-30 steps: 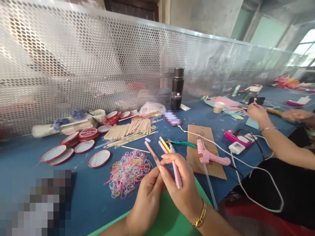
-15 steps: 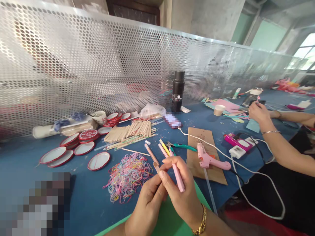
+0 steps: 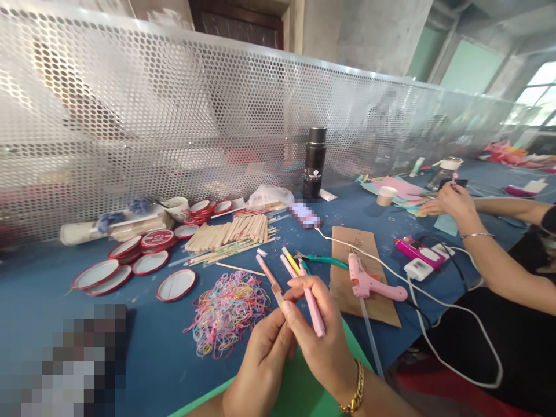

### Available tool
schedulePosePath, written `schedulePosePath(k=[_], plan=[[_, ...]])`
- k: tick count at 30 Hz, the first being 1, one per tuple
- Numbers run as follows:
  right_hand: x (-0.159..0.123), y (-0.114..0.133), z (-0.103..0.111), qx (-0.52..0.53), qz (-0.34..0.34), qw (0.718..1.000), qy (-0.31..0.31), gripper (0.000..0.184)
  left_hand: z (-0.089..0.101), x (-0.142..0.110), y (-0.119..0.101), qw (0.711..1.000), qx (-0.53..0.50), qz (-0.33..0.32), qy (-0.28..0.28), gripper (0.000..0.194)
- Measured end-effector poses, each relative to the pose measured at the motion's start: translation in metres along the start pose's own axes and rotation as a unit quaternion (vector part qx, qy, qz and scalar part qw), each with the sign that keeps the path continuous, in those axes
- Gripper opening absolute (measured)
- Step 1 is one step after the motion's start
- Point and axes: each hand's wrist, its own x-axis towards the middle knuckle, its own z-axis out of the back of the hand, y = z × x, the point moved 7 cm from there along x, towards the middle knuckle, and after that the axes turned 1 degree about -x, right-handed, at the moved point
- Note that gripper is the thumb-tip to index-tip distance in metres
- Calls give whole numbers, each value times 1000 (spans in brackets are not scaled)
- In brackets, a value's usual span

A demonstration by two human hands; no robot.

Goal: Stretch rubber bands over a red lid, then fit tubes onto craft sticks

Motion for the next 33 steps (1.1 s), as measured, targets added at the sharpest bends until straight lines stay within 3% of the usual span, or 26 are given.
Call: schedulePosePath(k=[7,17,33], plan=[[2,3,1,-13,4,1000,-9,12,0,1,-2,1000,6,-8,-5,52],[-1,-6,-1,-12,-8,1000,6,22,-1,1,-3,1000,8,-8,6,52],[2,-1,-1,-18,6,1000,7,15,-3,0,0,1000,-4,-16,15,47]])
